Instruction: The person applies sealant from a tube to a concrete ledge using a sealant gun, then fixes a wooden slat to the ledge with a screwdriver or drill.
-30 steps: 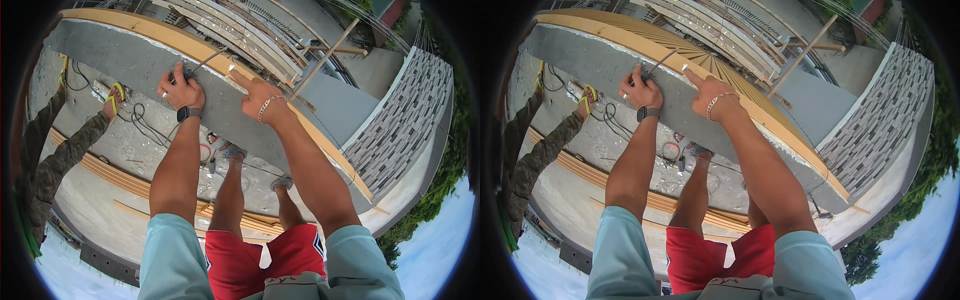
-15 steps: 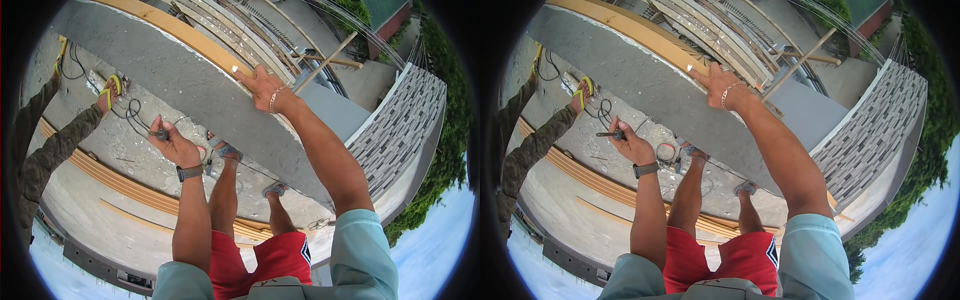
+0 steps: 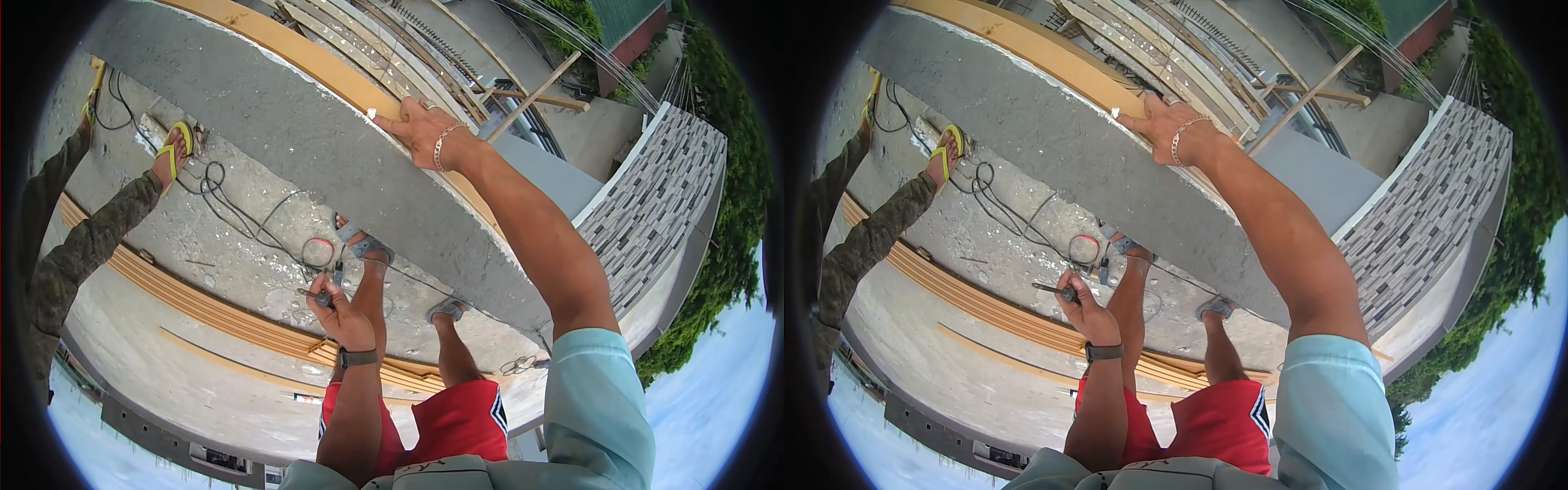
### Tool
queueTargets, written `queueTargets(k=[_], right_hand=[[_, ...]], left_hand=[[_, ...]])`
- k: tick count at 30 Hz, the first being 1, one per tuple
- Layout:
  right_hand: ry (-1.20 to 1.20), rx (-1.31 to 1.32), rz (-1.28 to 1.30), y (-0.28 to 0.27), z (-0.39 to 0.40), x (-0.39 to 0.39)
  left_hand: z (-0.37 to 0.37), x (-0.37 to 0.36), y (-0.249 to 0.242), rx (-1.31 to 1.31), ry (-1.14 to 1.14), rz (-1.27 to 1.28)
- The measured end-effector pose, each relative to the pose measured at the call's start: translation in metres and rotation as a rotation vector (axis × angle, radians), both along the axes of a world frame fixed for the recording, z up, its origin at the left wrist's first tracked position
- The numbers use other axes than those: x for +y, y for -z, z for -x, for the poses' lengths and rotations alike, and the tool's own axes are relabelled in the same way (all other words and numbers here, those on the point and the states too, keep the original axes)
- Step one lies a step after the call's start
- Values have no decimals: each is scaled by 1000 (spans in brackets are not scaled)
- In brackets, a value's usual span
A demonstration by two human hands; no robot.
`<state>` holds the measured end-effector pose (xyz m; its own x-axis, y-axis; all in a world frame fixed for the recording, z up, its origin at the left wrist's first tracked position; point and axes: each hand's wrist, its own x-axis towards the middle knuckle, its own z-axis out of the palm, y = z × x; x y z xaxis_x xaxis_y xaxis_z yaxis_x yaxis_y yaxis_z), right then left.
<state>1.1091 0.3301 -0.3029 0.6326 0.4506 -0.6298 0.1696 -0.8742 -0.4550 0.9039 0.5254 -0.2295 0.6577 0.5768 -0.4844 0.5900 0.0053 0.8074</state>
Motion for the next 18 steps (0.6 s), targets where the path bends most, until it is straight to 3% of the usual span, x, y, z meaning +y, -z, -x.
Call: queueTargets(k=[8,18], right_hand=[[-380,-442,102,-1,4,-17],[-412,-359,112,-4,17,-28]], left_hand=[[-7,-4,10,8,84,-32],[-9,-6,35,31,194,-131]])
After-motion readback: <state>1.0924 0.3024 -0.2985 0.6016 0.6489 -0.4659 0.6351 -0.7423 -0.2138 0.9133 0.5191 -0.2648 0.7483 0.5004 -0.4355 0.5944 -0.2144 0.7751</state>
